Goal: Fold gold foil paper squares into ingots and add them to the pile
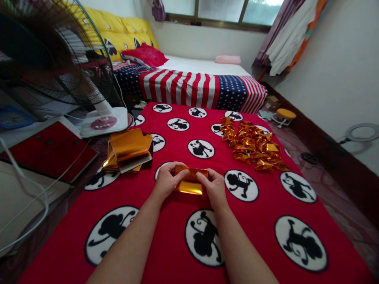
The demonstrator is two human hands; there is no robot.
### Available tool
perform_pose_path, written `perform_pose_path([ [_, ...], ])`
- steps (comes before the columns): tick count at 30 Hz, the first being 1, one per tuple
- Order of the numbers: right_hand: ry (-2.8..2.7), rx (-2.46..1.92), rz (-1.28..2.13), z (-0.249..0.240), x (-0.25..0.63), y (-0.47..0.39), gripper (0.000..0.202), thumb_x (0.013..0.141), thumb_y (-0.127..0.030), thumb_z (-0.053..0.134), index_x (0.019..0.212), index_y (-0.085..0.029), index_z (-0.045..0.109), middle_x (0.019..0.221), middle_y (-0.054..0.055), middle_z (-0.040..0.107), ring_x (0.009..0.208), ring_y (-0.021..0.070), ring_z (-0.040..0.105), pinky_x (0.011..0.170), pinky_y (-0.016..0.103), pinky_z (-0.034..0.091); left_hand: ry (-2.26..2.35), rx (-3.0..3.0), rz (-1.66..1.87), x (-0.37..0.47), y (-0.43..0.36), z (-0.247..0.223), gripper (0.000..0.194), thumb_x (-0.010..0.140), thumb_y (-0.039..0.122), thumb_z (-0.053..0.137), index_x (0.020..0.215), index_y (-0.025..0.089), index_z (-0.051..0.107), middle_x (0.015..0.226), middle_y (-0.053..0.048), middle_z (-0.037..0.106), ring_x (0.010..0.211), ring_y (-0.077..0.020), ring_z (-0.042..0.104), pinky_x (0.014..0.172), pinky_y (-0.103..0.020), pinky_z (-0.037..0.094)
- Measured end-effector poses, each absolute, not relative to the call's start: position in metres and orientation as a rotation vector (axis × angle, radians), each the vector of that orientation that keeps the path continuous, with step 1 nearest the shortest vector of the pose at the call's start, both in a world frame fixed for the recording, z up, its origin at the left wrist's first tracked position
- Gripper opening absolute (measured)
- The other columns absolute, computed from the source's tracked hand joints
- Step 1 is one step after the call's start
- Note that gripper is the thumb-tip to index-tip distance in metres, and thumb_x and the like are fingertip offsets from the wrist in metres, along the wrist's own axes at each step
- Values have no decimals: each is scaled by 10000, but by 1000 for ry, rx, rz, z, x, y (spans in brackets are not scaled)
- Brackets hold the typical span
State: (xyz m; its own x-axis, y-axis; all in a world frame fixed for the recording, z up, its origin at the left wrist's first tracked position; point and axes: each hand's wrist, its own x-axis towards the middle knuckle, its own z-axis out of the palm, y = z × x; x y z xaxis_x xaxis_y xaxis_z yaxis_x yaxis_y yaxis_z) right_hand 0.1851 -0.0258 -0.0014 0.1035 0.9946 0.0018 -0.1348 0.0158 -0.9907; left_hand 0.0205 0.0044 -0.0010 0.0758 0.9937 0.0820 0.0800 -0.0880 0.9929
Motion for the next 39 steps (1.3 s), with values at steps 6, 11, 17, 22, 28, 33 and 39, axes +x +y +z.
perform_pose_path([
  [6, -1031, -1138, 1189, -2, 178, -28, 222, 735, -374, 737, 732, -166, 662, 664, -4, 621, 597, 138, 552, 565, 239, 439, 1255, 1509, 1165, 21, 2, 5, 576, 616, 281, 827, 1157, 194, 650, 831, -10, 693, 691, -139, 609, 617, -211, 474],
  [11, -991, -1149, 1207, -5, 178, -28, 219, 722, -362, 749, 709, -164, 658, 639, -12, 605, 573, 132, 541, 542, 238, 428, 1167, 1364, 1177, 22, 0, 6, 572, 658, 277, 791, 1196, 195, 613, 851, -21, 704, 695, -145, 638, 625, -219, 497],
  [17, -842, -1119, 1202, -5, 188, -25, 207, 686, -323, 779, 665, -160, 654, 619, -17, 611, 569, 132, 553, 547, 238, 447, 1108, 1102, 1204, 16, 4, 6, 485, 706, 302, 740, 1145, 160, 589, 673, 3, 699, 575, -129, 637, 544, -197, 466],
  [22, -698, -1049, 1050, -5, 198, -21, 195, 709, -330, 782, 770, -179, 675, 702, -23, 638, 628, 129, 578, 603, 243, 476, 1184, 958, 1373, 4, 13, 5, 403, 709, 343, 725, 1034, 140, 600, 742, -46, 739, 532, -105, 628, 462, -161, 353],
  [28, -808, -1038, 959, -13, 194, -19, 177, 741, -327, 764, 819, -188, 687, 733, -22, 626, 674, 130, 574, 653, 252, 470, 1172, 1058, 1318, 11, 10, 7, 382, 739, 477, 711, 904, 134, 696, 732, -53, 729, 573, -104, 618, 469, -173, 358],
  [33, -955, -1135, 721, -16, 194, -19, 164, 793, -319, 723, 861, -176, 684, 779, 2, 623, 738, 150, 571, 690, 267, 458, 1180, 1092, 1222, 10, 6, 8, 495, 751, 602, 655, 594, 133, 646, 465, -19, 598, 413, -81, 513, 414, -188, 315],
  [39, -1213, -1217, 308, -5, 193, -24, 49, 848, -238, 659, 827, -194, 660, 836, 20, 622, 797, 170, 592, 759, 305, 471, 1068, 1102, 1106, 16, 2, 9, 539, 735, 644, 653, 673, 110, 688, 538, -51, 653, 422, -84, 555, 414, -175, 349],
])
